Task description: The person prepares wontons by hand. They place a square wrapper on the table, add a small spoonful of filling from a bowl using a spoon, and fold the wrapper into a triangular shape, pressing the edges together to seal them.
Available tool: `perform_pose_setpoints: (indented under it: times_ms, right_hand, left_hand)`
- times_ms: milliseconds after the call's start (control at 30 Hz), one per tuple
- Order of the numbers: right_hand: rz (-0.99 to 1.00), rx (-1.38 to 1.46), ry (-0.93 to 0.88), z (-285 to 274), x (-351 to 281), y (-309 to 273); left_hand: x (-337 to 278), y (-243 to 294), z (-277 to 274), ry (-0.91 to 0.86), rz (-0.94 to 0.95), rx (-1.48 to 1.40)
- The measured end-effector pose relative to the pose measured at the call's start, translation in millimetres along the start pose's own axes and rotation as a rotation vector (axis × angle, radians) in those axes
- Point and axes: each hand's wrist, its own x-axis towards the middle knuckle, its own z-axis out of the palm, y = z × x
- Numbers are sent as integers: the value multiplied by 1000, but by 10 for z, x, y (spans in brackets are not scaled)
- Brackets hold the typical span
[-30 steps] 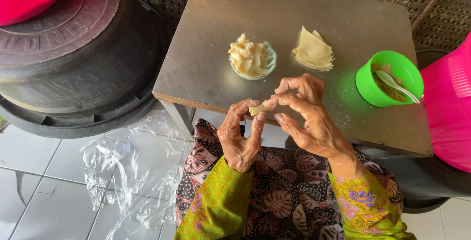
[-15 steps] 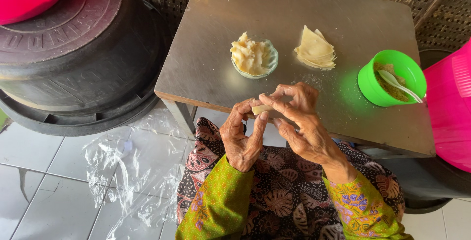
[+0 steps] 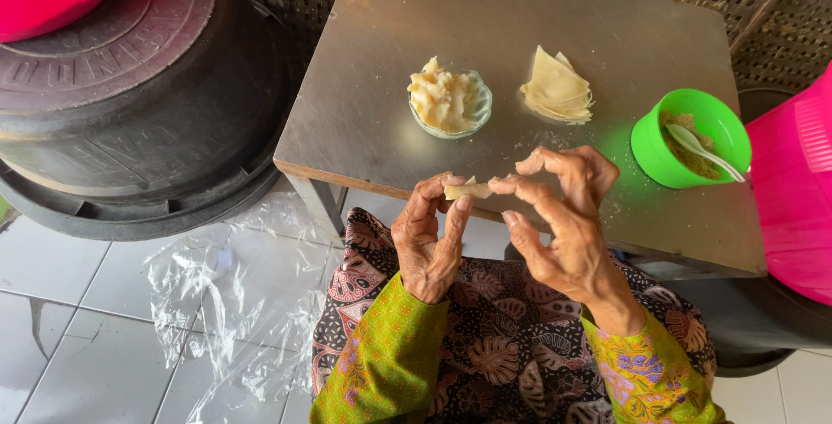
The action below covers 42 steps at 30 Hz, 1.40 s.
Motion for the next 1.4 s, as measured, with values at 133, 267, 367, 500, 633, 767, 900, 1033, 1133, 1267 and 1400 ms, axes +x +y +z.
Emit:
perform_pose_setpoints:
  times_ms: [133, 267, 367, 500, 633, 767, 900, 1033, 1133, 1267, 1400]
  right_hand:
    - [111, 172, -78, -101, 24, -12]
    - [73, 163, -68, -80, 57, 3]
    - [39, 104, -57, -66, 51, 32]
    - [-22, -42, 21, -7, -24, 36]
    - [-143, -259, 145, 60, -110, 63]
    - [-159, -271, 203, 56, -156, 111]
    - [-42, -122, 155, -19, -136, 95]
    - [-51, -131, 147, -16, -117, 32]
    - [-144, -266, 212, 17, -124, 75]
    - [-134, -246, 255, -20, -187, 89]
    - [-43, -151, 187, -102, -137, 81]
  left_hand:
    - [12, 32, -13, -68, 8, 12]
    - [18, 48, -21, -138, 10, 126]
    - [20, 23, -6, -137, 29, 144]
    - [-10, -23, 19, -119, 8, 56]
    - [-17, -39, 17, -113, -44, -23]
    - [-17, -36, 31, -103, -74, -67]
    - [-11, -30, 17, -128, -43, -28]
    - [-11, -32, 16, -133, -27, 88]
    - [-19, -56, 33, -116, -40, 113]
    - [-35, -79, 59, -113, -66, 82]
    - [-29, -59, 62, -152, -25, 106]
